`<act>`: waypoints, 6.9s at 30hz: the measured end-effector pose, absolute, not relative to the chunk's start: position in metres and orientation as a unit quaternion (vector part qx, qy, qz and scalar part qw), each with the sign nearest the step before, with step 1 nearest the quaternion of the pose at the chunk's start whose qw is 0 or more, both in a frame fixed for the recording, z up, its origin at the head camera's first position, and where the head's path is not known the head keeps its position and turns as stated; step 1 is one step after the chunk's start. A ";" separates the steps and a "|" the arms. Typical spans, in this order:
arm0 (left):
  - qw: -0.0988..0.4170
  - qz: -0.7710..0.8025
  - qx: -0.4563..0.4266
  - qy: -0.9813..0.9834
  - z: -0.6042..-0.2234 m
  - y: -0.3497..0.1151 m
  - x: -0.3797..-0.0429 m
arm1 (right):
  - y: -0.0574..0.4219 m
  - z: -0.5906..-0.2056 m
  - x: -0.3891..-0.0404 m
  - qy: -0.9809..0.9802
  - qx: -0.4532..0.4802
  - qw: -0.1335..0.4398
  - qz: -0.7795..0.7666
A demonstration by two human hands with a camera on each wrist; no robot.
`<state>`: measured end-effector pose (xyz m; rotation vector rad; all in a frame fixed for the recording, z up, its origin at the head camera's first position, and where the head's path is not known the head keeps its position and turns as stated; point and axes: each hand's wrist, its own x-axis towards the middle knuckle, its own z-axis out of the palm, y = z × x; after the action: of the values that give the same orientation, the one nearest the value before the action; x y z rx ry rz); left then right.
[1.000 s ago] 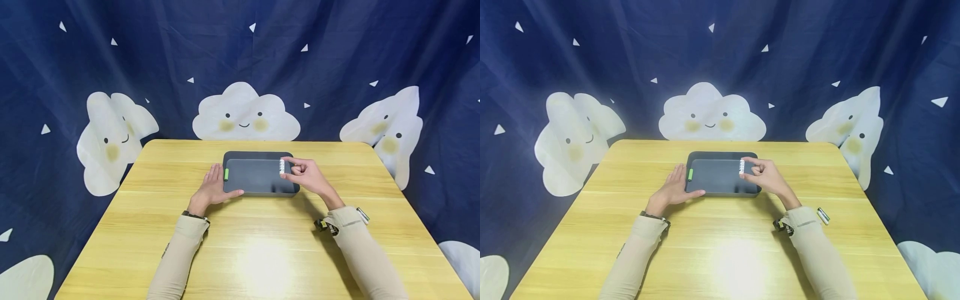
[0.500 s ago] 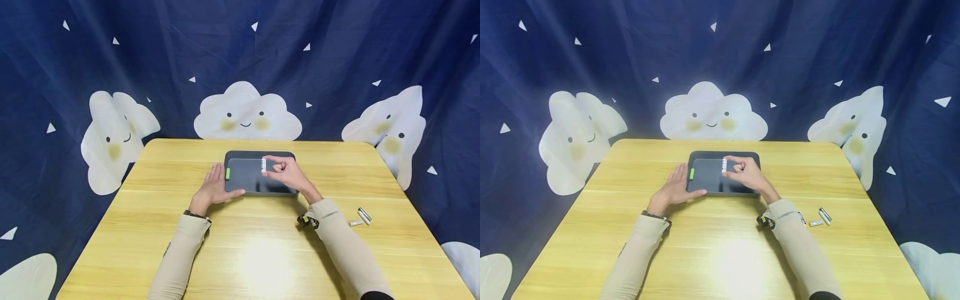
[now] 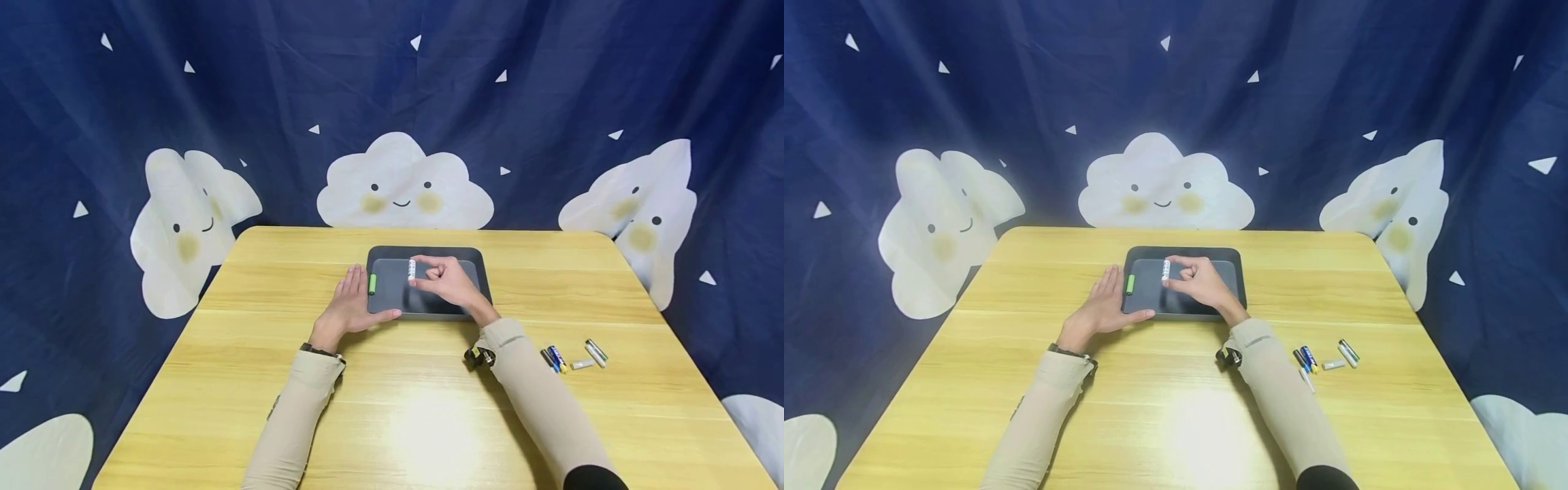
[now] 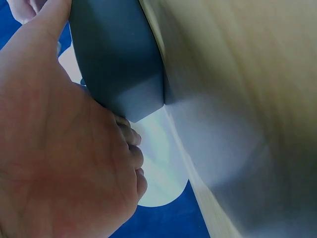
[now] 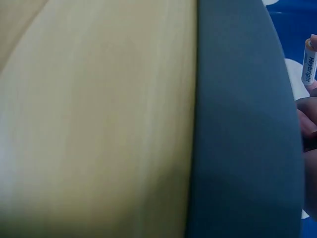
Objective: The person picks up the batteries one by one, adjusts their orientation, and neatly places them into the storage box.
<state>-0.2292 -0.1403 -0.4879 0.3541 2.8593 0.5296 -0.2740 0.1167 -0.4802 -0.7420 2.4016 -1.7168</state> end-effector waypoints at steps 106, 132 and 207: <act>0.120 0.187 0.118 0.968 -0.488 -0.141 -0.228 | 0.125 -0.423 -0.267 0.818 -0.208 0.087 -0.530; 0.130 0.190 0.120 0.966 -0.492 -0.143 -0.233 | 0.305 -0.405 -0.172 0.892 -0.195 -0.037 -0.406; 0.131 0.195 0.120 0.964 -0.490 -0.143 -0.232 | 0.325 -0.435 -0.165 0.896 -0.183 0.050 -0.401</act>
<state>-0.2321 -0.1429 -0.4897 0.3476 2.8001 0.5671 -0.1649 0.3248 -0.4347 -0.5575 2.7298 -1.2210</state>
